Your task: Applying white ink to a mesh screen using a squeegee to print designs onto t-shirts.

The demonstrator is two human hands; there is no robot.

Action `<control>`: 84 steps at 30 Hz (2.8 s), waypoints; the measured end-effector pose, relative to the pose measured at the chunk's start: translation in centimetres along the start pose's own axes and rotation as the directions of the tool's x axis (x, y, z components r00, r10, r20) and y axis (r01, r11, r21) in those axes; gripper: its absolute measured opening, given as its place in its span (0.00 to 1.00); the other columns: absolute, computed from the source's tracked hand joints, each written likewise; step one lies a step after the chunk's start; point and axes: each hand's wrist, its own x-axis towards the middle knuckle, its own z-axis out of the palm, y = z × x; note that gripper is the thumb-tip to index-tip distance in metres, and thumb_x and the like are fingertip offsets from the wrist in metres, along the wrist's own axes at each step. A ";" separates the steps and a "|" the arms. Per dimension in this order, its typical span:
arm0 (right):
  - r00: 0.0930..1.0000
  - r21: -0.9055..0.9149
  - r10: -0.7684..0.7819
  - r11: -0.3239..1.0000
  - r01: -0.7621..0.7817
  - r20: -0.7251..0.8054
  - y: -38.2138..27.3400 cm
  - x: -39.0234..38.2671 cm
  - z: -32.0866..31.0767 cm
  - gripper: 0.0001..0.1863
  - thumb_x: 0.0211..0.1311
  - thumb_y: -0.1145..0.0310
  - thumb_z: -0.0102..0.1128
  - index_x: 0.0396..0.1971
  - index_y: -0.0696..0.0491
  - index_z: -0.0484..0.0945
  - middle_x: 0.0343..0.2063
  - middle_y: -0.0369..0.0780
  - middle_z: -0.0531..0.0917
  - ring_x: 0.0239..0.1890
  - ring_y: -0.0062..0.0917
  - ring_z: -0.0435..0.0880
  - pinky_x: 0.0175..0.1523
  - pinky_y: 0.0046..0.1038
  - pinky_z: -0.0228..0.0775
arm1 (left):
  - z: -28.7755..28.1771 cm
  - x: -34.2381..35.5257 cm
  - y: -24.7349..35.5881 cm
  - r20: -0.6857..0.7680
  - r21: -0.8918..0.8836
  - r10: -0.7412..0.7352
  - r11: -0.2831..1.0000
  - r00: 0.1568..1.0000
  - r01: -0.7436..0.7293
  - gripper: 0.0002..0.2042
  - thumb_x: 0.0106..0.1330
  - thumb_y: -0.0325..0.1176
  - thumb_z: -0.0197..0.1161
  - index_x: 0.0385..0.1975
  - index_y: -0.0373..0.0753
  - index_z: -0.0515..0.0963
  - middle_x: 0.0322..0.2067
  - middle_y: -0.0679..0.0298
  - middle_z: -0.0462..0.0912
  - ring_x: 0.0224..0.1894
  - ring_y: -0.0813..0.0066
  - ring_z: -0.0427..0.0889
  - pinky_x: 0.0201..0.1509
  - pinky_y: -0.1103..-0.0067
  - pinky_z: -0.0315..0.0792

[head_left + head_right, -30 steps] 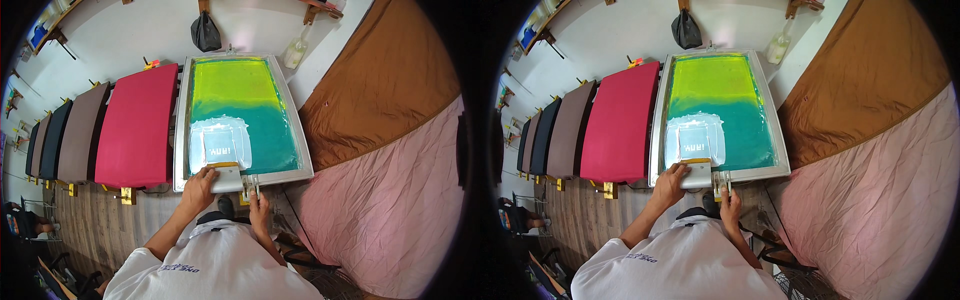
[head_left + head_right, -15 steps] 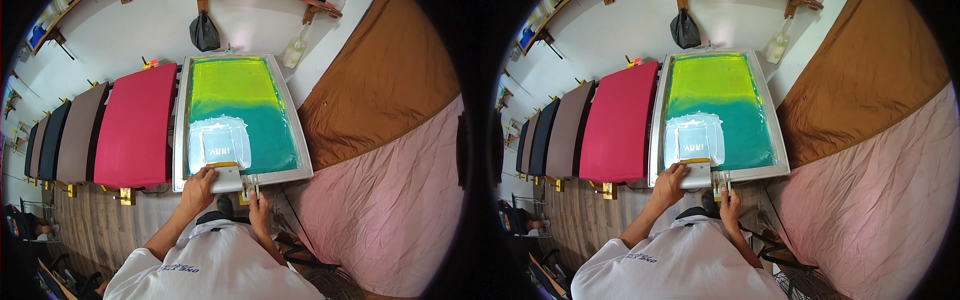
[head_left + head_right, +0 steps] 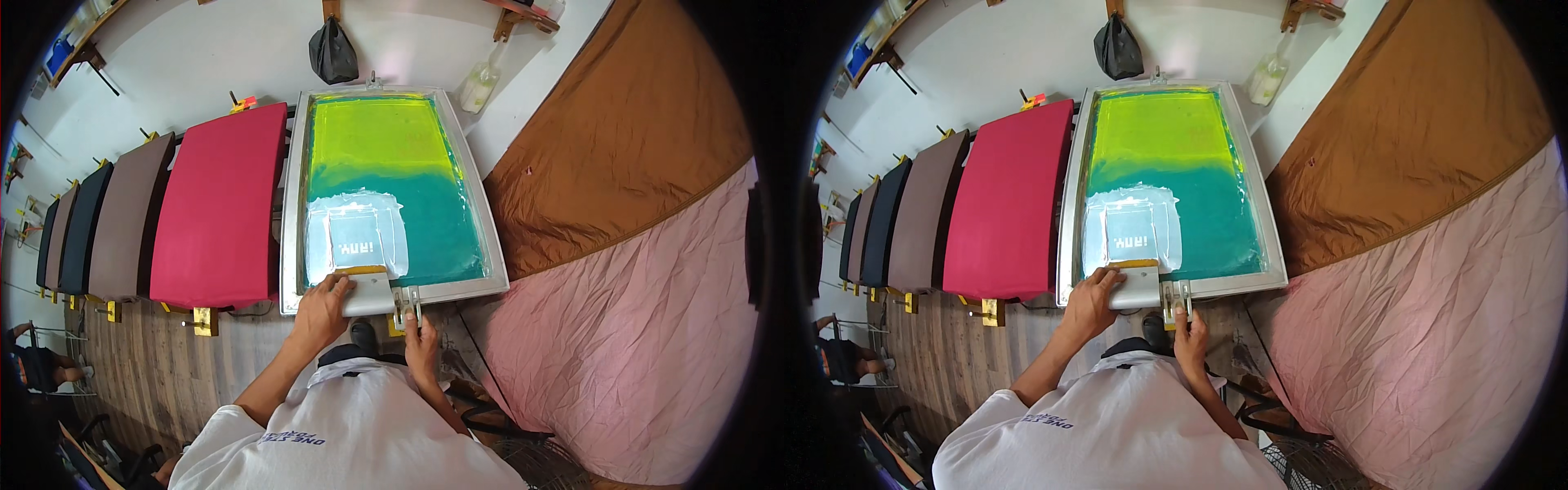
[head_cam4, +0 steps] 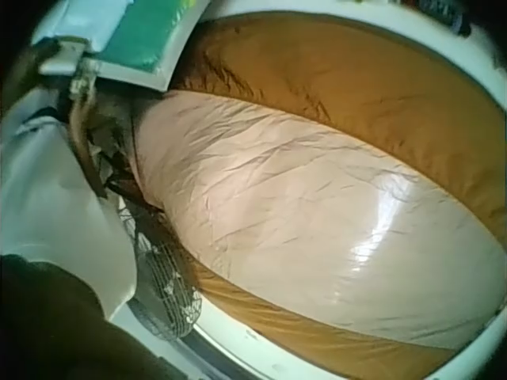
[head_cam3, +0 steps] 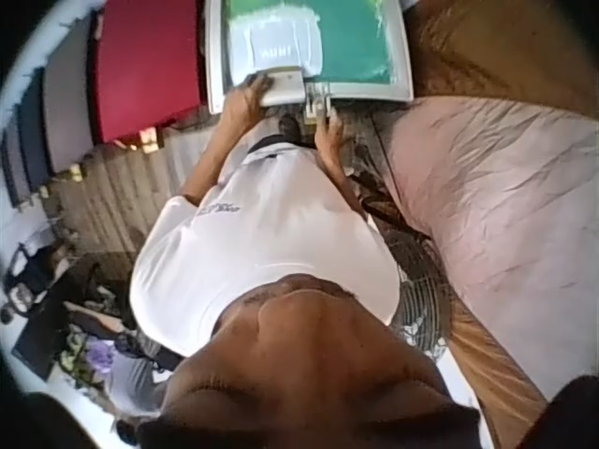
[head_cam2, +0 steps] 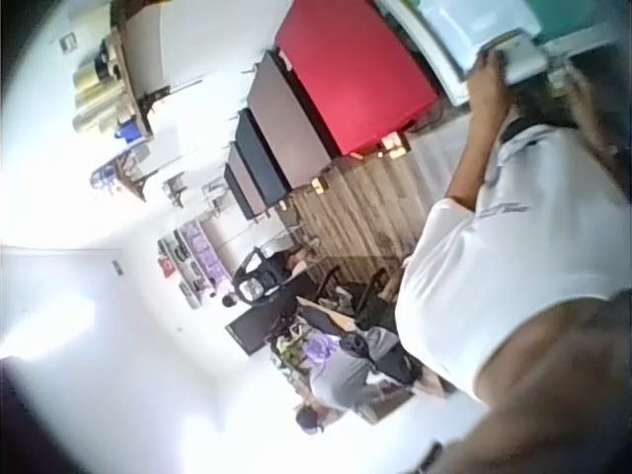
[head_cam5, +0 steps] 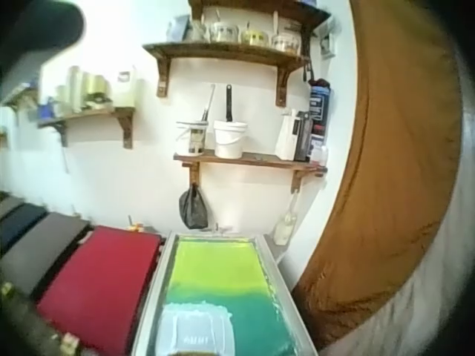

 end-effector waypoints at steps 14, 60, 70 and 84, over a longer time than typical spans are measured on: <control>0.950 -0.629 -0.084 0.731 0.264 0.300 -5.7 2.3 -5.3 0.20 0.59 0.53 0.66 0.32 0.57 0.76 0.24 0.45 0.81 0.30 0.43 0.81 0.37 0.43 0.72 | 1.3 1.5 -1.5 0.101 -0.028 -0.062 0.997 0.993 0.065 0.25 0.44 0.21 0.70 0.46 0.38 0.76 0.42 0.53 0.80 0.41 0.50 0.83 0.47 0.64 0.79; 0.602 -0.435 -0.274 0.481 0.761 0.750 -14.2 19.5 11.6 0.16 0.47 0.82 0.58 0.39 0.57 0.82 0.34 0.51 0.83 0.41 0.47 0.83 0.45 0.45 0.77 | -3.4 12.9 -11.2 0.087 0.012 0.017 1.000 0.996 -0.018 0.12 0.50 0.22 0.65 0.37 0.36 0.81 0.30 0.48 0.85 0.37 0.48 0.85 0.45 0.63 0.79; 0.623 -0.436 -0.190 0.563 0.702 0.758 -13.0 20.9 12.2 0.16 0.40 0.82 0.59 0.35 0.55 0.82 0.32 0.51 0.85 0.39 0.47 0.84 0.44 0.44 0.77 | -3.1 13.8 -11.4 0.196 0.067 -0.066 0.996 0.978 0.054 0.14 0.49 0.22 0.61 0.38 0.38 0.83 0.31 0.46 0.84 0.35 0.46 0.85 0.43 0.62 0.80; 0.397 -0.365 0.028 0.460 0.810 0.917 -14.6 16.6 8.0 0.18 0.42 0.78 0.63 0.37 0.49 0.85 0.33 0.45 0.86 0.39 0.42 0.86 0.43 0.41 0.79 | -3.4 6.1 -5.2 0.320 -0.018 -0.160 0.984 0.934 0.175 0.15 0.47 0.27 0.66 0.38 0.32 0.80 0.32 0.44 0.84 0.38 0.46 0.85 0.47 0.63 0.79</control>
